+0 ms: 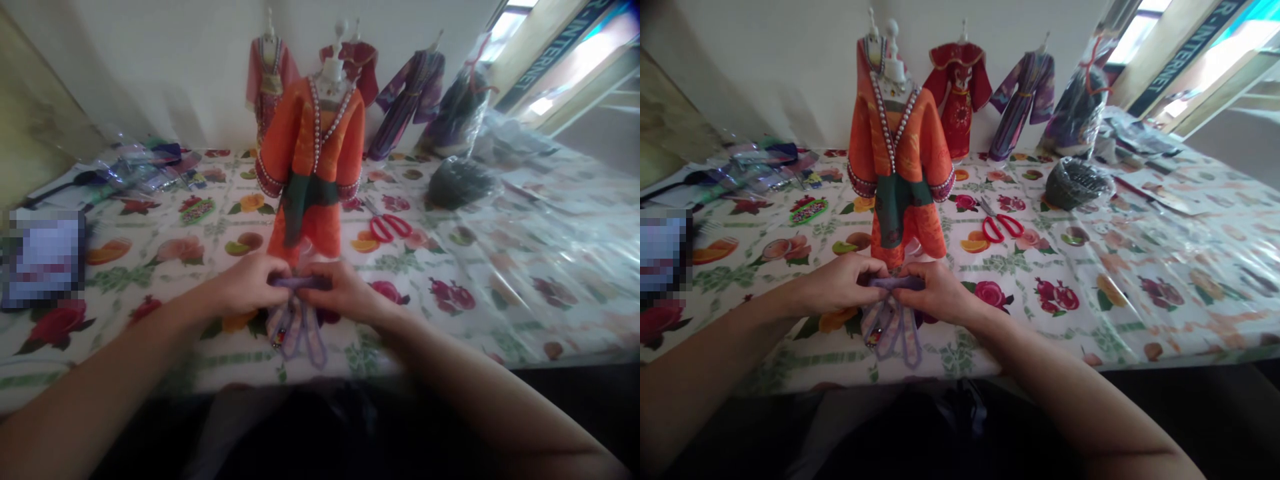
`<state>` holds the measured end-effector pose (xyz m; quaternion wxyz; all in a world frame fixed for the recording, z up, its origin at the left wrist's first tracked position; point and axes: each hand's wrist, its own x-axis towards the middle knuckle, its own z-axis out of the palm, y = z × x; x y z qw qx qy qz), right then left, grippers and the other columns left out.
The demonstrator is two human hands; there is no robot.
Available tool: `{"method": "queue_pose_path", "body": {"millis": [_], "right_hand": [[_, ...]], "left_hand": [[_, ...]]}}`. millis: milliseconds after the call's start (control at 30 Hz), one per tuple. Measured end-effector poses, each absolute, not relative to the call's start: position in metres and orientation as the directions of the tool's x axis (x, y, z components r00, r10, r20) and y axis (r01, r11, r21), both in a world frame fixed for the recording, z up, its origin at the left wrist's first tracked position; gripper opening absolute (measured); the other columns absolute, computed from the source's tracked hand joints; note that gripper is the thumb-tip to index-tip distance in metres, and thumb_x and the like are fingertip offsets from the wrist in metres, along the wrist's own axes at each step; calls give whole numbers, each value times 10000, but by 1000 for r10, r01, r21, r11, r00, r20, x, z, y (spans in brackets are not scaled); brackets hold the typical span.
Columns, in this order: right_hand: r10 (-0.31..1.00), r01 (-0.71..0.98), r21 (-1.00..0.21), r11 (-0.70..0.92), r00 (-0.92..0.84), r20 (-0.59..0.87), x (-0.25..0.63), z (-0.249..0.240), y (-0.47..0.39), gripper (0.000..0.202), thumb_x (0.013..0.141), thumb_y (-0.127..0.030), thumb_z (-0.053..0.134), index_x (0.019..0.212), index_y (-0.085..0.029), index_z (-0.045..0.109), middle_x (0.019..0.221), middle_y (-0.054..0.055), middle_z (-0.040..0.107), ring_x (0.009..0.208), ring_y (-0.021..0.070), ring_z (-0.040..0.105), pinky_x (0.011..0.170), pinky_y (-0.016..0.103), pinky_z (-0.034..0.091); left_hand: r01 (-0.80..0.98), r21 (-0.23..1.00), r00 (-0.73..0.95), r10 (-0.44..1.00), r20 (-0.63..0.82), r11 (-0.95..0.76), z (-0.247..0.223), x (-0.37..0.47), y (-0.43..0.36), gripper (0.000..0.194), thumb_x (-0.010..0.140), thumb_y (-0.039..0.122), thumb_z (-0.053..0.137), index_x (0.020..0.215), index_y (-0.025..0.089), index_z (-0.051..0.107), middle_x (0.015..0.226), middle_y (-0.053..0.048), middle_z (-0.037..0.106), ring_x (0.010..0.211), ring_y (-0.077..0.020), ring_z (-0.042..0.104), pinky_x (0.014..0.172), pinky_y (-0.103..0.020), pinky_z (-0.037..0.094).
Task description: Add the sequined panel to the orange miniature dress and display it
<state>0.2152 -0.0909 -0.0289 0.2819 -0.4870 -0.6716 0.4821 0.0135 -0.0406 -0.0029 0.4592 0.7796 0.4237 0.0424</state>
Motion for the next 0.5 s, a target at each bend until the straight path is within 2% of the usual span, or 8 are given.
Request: {"method": "queue_pose_path", "body": {"millis": [100, 267, 500], "right_hand": [[925, 398, -915, 72, -371, -88, 214, -28, -92, 92, 813, -176, 654, 881, -122, 686, 684, -16, 613, 543, 69, 535, 469, 175, 417], [908, 331, -943, -40, -382, -173, 215, -26, -93, 148, 844, -189, 610, 965, -125, 666, 656, -31, 602, 456, 61, 515, 403, 171, 406], [919, 350, -936, 29, -377, -113, 215, -28, -92, 120, 812, -166, 642, 921, -128, 675, 686, -23, 609, 496, 60, 529, 430, 163, 415]], "left_hand": [[625, 749, 635, 702, -323, -221, -5, 13, -41, 112, 714, 280, 633, 705, 174, 598, 632, 23, 558, 577, -120, 496, 518, -240, 344], [617, 748, 656, 685, -317, -244, -3, 12, -40, 88, 721, 258, 601, 738, 175, 623, 646, 19, 582, 581, -126, 513, 525, -243, 354], [631, 735, 636, 708, -307, -249, -4, 14, -41, 142, 726, 311, 638, 715, 174, 600, 645, 16, 569, 596, -131, 515, 532, -243, 352]]}}
